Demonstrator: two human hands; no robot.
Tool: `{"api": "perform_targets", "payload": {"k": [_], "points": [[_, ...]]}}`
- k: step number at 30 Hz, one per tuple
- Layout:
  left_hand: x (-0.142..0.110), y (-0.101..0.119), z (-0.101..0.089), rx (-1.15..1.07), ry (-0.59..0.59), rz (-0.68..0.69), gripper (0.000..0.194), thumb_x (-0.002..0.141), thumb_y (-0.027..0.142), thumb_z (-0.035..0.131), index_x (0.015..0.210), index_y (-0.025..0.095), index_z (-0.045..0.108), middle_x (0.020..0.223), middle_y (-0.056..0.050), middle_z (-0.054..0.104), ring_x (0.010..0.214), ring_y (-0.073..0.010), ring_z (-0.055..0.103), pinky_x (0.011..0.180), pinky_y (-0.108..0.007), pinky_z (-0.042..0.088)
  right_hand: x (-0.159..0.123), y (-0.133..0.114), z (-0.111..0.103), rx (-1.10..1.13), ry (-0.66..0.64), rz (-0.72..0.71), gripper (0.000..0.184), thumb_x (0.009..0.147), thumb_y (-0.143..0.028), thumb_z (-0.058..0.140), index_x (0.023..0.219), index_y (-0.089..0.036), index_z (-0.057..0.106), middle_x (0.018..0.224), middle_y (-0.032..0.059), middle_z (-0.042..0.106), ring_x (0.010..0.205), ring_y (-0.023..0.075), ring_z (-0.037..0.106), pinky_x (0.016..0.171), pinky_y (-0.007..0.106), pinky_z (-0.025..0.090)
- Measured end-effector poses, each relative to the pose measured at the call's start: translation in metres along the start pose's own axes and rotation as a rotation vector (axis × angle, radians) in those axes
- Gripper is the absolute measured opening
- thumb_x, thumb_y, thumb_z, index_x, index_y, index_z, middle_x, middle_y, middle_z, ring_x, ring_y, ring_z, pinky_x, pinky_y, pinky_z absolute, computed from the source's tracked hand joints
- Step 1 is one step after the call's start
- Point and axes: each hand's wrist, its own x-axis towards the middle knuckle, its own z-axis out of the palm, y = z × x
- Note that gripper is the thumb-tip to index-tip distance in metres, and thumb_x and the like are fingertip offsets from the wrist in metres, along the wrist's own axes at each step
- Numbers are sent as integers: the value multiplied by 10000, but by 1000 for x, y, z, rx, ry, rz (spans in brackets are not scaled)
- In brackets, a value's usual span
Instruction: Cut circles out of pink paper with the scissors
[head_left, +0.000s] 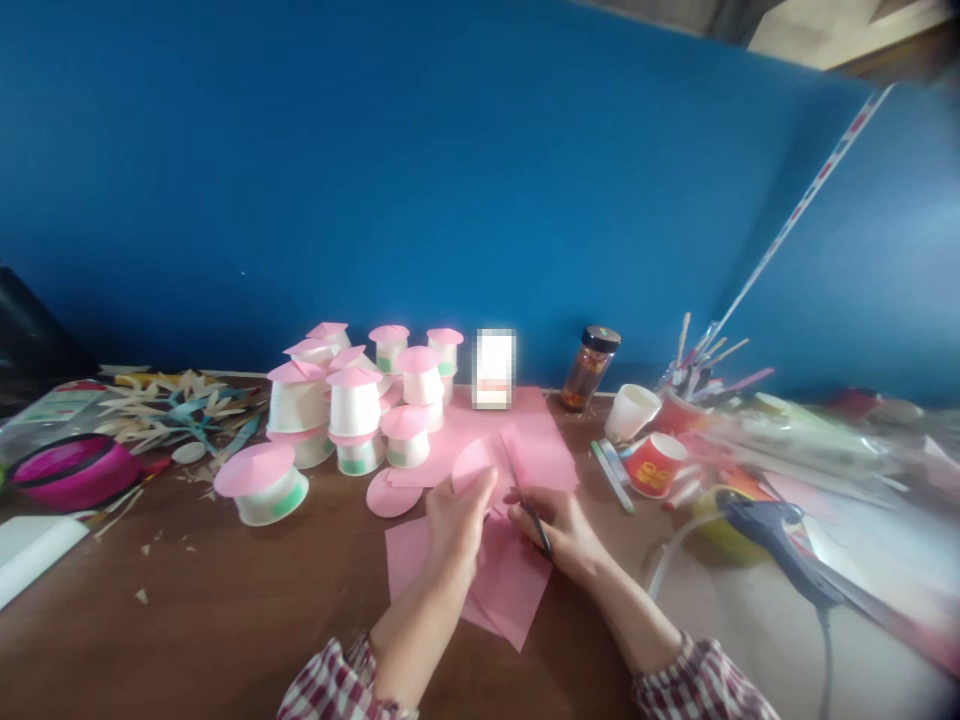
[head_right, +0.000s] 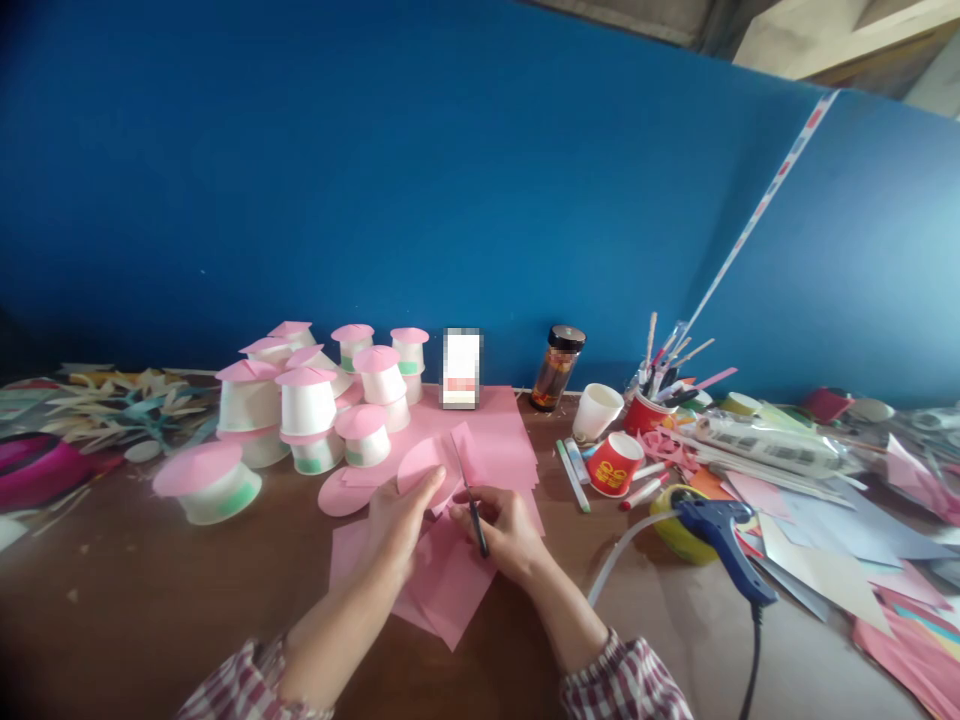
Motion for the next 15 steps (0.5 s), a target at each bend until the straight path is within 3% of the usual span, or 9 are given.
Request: {"api": "perform_targets", "payload": {"k": [15], "points": [[-6, 5, 1, 22, 4, 3, 214, 632, 313, 721, 726, 125, 680, 525, -39, 625, 452, -179, 568, 419, -271, 445, -1, -6, 0, -40, -10, -20, 319, 698, -396, 712, 824, -104, 684, 549, -24, 509, 474, 98, 428, 429, 207, 387]]}}
